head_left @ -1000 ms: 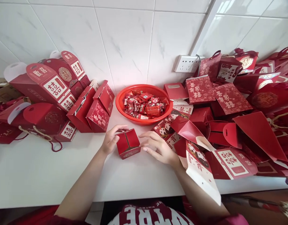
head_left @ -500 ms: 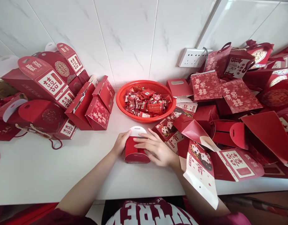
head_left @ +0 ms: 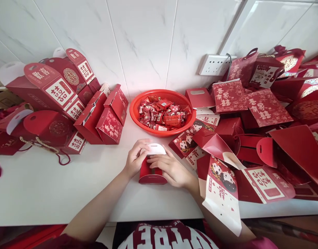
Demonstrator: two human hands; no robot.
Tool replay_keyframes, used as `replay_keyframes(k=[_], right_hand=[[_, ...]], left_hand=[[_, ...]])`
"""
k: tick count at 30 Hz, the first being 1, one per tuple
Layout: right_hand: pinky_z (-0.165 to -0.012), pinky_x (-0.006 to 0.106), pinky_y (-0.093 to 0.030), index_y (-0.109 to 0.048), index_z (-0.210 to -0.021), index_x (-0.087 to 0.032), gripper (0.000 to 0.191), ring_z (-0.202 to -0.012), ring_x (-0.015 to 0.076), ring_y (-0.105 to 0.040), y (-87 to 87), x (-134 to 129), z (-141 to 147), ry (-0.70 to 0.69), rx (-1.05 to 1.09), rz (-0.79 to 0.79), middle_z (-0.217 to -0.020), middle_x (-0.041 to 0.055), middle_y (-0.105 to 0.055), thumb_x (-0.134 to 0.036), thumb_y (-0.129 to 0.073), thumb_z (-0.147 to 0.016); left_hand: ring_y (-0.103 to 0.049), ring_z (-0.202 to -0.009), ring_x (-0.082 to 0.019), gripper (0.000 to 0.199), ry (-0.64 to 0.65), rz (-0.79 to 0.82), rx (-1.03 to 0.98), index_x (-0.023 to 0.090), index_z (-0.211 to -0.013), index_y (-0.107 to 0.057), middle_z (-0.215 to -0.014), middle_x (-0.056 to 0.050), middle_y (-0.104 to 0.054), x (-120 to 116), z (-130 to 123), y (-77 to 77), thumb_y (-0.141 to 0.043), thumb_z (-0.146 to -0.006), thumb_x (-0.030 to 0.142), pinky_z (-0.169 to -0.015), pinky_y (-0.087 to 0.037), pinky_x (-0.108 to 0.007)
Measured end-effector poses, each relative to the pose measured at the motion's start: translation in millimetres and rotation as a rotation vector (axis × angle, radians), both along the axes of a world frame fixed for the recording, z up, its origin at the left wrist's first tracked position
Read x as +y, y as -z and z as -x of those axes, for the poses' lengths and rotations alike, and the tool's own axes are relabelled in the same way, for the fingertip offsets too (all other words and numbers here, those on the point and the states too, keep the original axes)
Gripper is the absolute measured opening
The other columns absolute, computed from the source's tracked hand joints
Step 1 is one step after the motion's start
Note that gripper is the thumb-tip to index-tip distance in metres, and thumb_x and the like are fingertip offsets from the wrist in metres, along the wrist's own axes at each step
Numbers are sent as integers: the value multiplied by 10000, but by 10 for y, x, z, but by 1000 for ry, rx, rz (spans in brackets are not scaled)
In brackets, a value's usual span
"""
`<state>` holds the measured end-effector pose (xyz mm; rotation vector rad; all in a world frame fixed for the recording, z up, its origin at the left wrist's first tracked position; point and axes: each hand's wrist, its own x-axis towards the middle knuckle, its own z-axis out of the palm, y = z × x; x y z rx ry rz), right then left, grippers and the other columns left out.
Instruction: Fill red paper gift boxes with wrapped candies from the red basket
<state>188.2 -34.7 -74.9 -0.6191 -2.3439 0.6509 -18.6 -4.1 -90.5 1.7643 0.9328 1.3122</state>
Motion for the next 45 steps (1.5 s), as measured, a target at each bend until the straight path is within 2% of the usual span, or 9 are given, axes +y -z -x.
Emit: replay_keyframes(k=[3, 8, 14, 21, 28, 33, 35, 39, 45], right_hand=[[-1180, 569, -175, -586, -1080, -215, 264, -1174, 247, -579, -2, 12, 4, 7, -13, -38, -1110, 80, -689, -173, -376, -926], [-949, 454, -412, -593, -1057, -205, 267, -1068, 252, -578, 50, 19, -17, 49, -64, -46, -1039, 89, -660, -171, -367, -919], [-985, 437, -406, -532, -1244, -217, 370, -1220, 254, -507, 140, 31, -52, 98, 5, -89, -1213, 98, -631, -121, -376, -921], [-1037, 506, -399, -540, -1205, -231, 324, -1200, 260, -528, 206, 83, -36, 121, 119, -112, -1183, 98, -626, -141, -378, -939], [-966, 507, -466, -560, -1018, -233, 153, -1084, 262, -557, 76, 46, -81, 257, 396, 31, -1014, 92, -589, -279, -421, -973], [-1056, 594, -395, -515, -865, -245, 186, -998, 275, -589, 75, 80, -156, 363, 417, -115, -885, 59, -569, -420, -568, -897], [-1083, 601, -366, -517, -827, -245, 151, -971, 259, -594, 63, 105, -195, 414, 429, -162, -866, 47, -565, -352, -610, -879], [-915, 505, -504, -526, -803, -241, 142, -953, 254, -594, 39, 119, -216, 483, 476, -156, -856, 52, -561, -256, -658, -855], [-829, 438, -524, -501, -789, -236, 139, -975, 252, -605, 35, 78, -156, 518, 527, -133, -847, 48, -546, -208, -592, -891]], left_hand=[[-482, -1290, -291, 299, 146, -208, 242, 219, -728, -689, -1261, -86, -623, -35, 63, -91, -458, -916, 245, -1088, -425, -505], [-439, -1325, -327, 306, 237, -321, 381, 210, -872, -707, -1384, -110, -547, -14, 105, -154, -419, -881, 312, -1114, -387, -553], [-445, -1342, -320, 271, 173, -351, 423, 212, -849, -677, -1431, -97, -532, -17, 166, -195, -415, -880, 275, -1099, -417, -540], [-447, -1368, -272, 407, 214, -357, 374, 228, -817, -712, -1401, -32, -590, -44, 146, -202, -336, -966, 178, -1134, -394, -521], [-528, -1301, -251, 392, 226, -179, 399, 239, -1273, -616, -1388, -89, -589, 98, 152, -138, -343, -994, 209, -1092, -455, -470], [-452, -1322, -331, 542, 192, -240, 489, 221, -1430, -501, -1353, -151, -524, 75, 137, -89, -456, -946, 461, -1125, -380, -515], [-438, -1311, -357, 599, 157, -323, 557, 223, -1410, -528, -1289, -153, -534, 35, 113, -90, -547, -876, 492, -1153, -311, -564], [-417, -1373, -330, 486, 195, -460, 602, 284, -1304, -621, -1359, -89, -566, -58, 18, -150, -469, -843, 261, -1211, -168, -580], [-429, -1392, -313, 400, 375, -411, 661, 238, -1180, -620, -1304, -68, -645, -80, -63, -214, -419, -836, 202, -1222, -123, -584]])
